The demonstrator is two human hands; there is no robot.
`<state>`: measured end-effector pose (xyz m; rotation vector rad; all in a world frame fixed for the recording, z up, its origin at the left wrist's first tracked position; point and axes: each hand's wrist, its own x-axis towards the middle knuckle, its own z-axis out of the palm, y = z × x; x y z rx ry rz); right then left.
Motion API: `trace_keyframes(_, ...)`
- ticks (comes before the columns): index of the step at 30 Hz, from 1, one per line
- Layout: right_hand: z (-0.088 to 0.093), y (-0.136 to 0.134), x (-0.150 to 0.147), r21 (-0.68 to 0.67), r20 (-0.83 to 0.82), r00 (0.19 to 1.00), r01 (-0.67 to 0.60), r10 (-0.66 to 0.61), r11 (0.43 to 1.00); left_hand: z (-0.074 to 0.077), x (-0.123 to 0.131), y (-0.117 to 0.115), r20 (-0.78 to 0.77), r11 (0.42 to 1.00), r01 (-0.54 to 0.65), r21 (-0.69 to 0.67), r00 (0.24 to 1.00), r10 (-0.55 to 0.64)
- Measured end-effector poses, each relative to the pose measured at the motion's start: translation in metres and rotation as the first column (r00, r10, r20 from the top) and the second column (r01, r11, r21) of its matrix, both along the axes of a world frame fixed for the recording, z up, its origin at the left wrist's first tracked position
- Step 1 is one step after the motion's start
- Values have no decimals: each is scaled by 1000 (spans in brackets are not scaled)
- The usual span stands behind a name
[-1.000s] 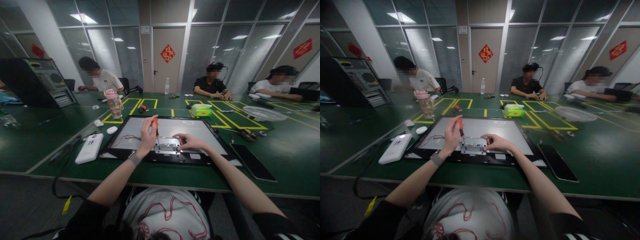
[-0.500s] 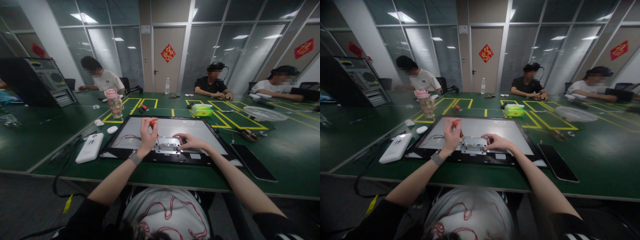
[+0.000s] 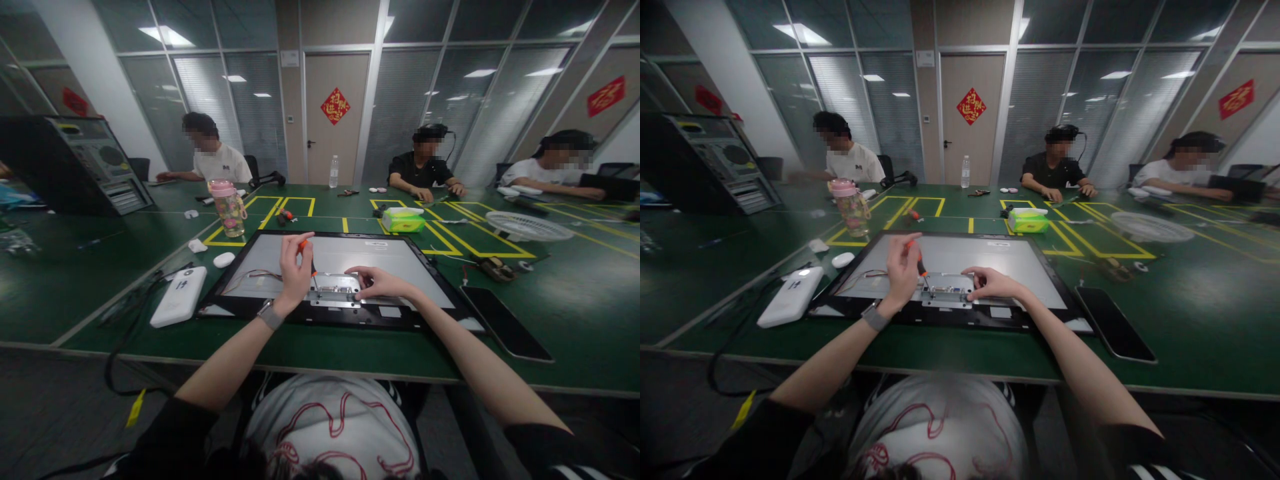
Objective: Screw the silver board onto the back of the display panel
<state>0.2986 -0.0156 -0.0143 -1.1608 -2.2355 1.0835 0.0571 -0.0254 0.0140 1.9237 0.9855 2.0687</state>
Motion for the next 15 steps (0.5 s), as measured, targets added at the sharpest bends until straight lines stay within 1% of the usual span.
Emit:
trace_keyframes(3,0,0,0,0,1,1000,3,-3,1000,-3,0,2,67,993,103,-60,993,-98)
trace_keyframes(5,1,0,0,-1,2,1000,2,-2,1000,-5,0,3,74,988,135,-74,989,-129)
trace_keyframes(12,2,-2,0,-6,-1,1000,5,-5,1000,-6,1,3,55,979,193,-68,980,-190)
trace_keyframes(15,2,-2,0,-4,-3,1000,0,0,1000,-7,2,3,73,978,191,-86,980,-185)
